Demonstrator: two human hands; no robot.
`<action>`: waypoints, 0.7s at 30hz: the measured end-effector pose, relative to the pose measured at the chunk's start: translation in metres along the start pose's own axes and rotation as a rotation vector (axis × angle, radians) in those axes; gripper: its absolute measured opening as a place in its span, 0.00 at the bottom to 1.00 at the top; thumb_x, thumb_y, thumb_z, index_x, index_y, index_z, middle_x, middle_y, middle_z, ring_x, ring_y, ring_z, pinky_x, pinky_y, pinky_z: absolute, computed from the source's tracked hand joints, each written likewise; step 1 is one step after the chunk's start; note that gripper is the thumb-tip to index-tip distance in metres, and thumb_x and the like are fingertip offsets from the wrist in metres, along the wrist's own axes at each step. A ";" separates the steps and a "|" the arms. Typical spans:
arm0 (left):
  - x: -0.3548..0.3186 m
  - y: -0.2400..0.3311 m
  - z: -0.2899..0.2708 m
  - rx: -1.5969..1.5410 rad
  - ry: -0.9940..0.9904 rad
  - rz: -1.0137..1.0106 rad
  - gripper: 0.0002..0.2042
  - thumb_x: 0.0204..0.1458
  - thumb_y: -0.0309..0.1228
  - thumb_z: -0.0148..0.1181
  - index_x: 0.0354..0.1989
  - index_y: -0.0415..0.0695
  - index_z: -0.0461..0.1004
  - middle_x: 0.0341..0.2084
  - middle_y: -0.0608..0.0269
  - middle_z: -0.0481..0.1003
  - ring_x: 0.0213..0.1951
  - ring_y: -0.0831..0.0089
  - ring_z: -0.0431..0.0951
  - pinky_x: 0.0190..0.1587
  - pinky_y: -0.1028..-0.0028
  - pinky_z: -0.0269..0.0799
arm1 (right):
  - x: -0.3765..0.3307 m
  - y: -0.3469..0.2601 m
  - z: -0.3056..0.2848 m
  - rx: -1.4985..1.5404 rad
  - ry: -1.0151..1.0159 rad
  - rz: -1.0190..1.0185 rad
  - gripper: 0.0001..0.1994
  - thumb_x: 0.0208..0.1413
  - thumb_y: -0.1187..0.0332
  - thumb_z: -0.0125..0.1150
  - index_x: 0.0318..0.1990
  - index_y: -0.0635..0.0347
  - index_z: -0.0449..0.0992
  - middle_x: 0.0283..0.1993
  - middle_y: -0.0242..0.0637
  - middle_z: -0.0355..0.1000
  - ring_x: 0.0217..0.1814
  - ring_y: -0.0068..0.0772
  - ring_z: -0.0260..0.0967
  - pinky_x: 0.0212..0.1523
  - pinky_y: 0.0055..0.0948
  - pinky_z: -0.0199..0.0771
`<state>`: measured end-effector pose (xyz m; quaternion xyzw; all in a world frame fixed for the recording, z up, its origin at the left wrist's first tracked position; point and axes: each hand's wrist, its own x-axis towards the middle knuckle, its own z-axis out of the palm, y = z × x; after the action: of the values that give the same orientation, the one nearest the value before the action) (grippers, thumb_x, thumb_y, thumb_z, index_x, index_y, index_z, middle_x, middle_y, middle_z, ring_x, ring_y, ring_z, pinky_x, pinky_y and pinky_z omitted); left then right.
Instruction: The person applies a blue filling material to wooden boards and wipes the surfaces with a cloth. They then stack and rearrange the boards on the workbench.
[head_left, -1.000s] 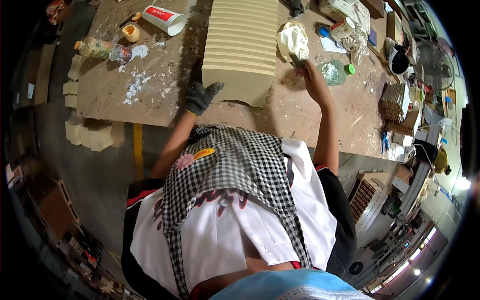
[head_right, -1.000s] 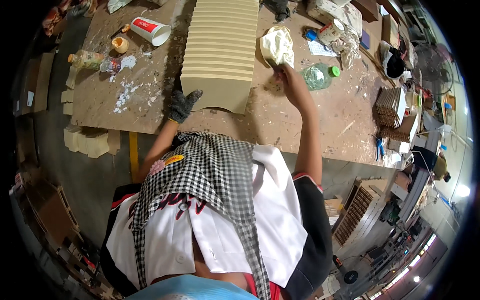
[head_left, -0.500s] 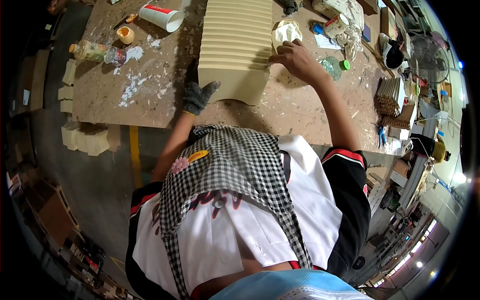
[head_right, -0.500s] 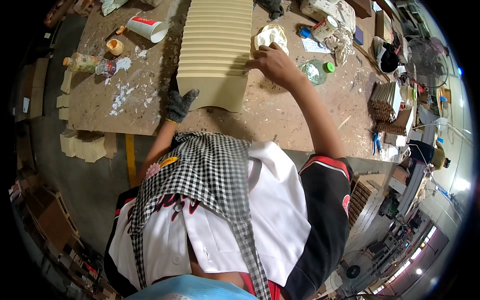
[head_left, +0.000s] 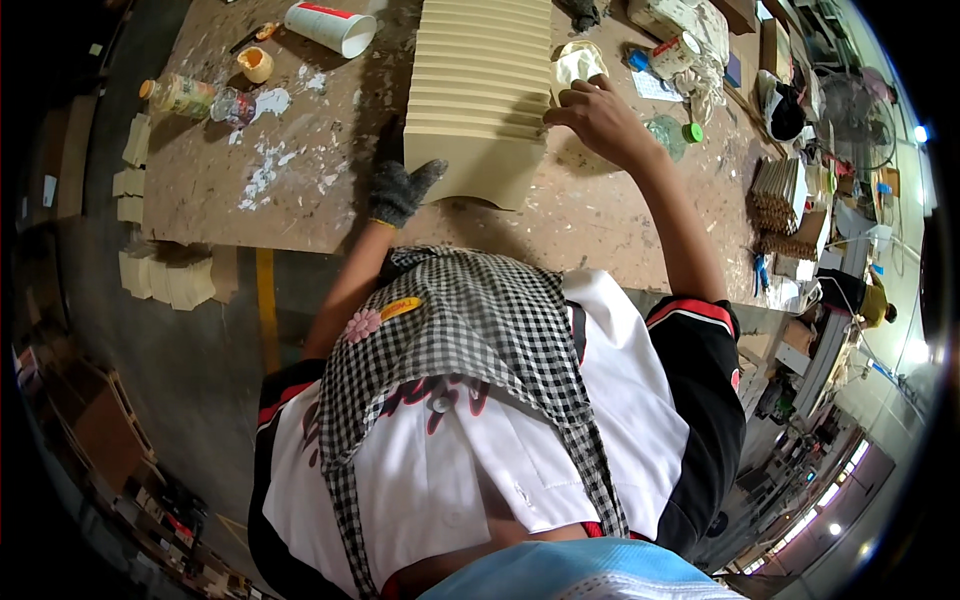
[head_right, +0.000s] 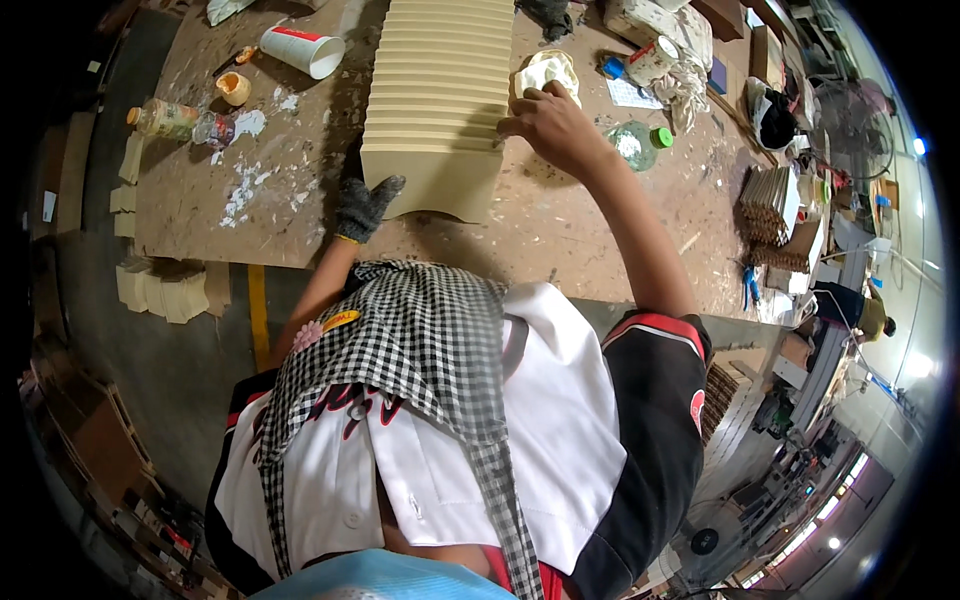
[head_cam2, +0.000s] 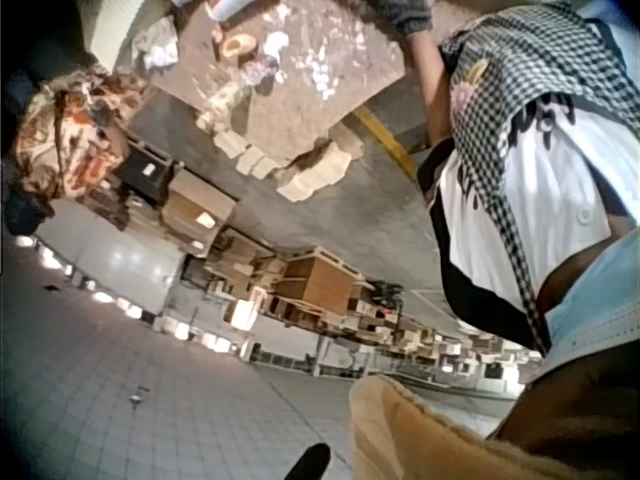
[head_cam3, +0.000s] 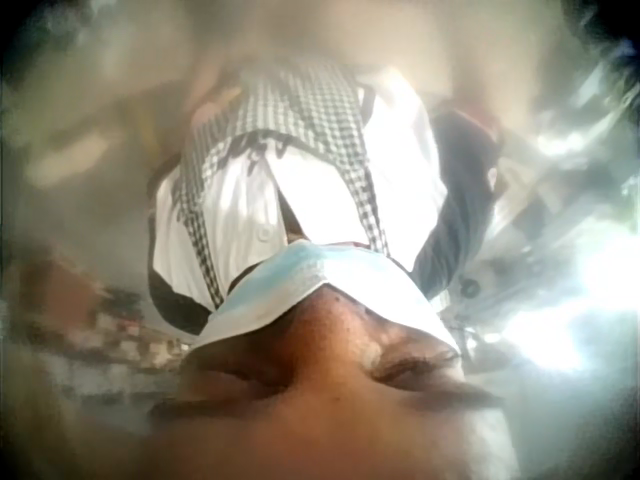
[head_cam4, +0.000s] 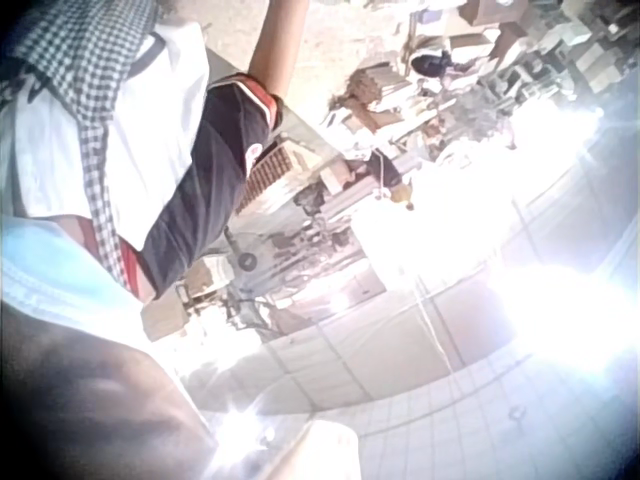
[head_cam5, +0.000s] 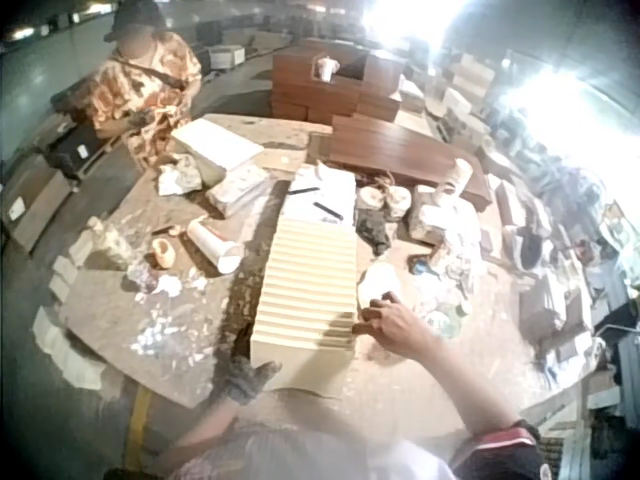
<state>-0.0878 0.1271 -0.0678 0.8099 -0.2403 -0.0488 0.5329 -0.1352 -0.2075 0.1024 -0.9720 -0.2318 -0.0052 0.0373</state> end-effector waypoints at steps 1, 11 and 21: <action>0.000 0.000 0.000 -0.001 0.003 0.018 0.45 0.46 0.47 0.72 0.69 0.39 0.57 0.64 0.42 0.62 0.66 0.45 0.60 0.68 0.54 0.56 | 0.000 0.001 -0.002 0.000 0.000 -0.004 0.10 0.57 0.69 0.57 0.40 0.45 0.84 0.34 0.26 0.74 0.46 0.28 0.70 0.57 0.33 0.60; 0.002 0.007 0.000 -0.092 0.038 0.033 0.44 0.46 0.47 0.72 0.68 0.39 0.58 0.63 0.42 0.63 0.65 0.44 0.61 0.67 0.53 0.56 | 0.004 -0.004 -0.006 -0.012 0.027 -0.042 0.10 0.56 0.69 0.56 0.40 0.46 0.83 0.34 0.25 0.73 0.47 0.27 0.69 0.57 0.33 0.59; 0.003 0.003 0.000 -0.032 0.027 0.043 0.43 0.46 0.49 0.72 0.67 0.39 0.60 0.63 0.41 0.63 0.65 0.43 0.60 0.68 0.51 0.55 | 0.000 -0.001 -0.008 -0.007 0.018 -0.017 0.10 0.55 0.70 0.58 0.40 0.45 0.84 0.33 0.26 0.72 0.46 0.27 0.68 0.57 0.34 0.59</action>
<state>-0.0862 0.1245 -0.0644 0.7965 -0.2497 -0.0305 0.5499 -0.1352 -0.2070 0.1101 -0.9701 -0.2397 -0.0150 0.0360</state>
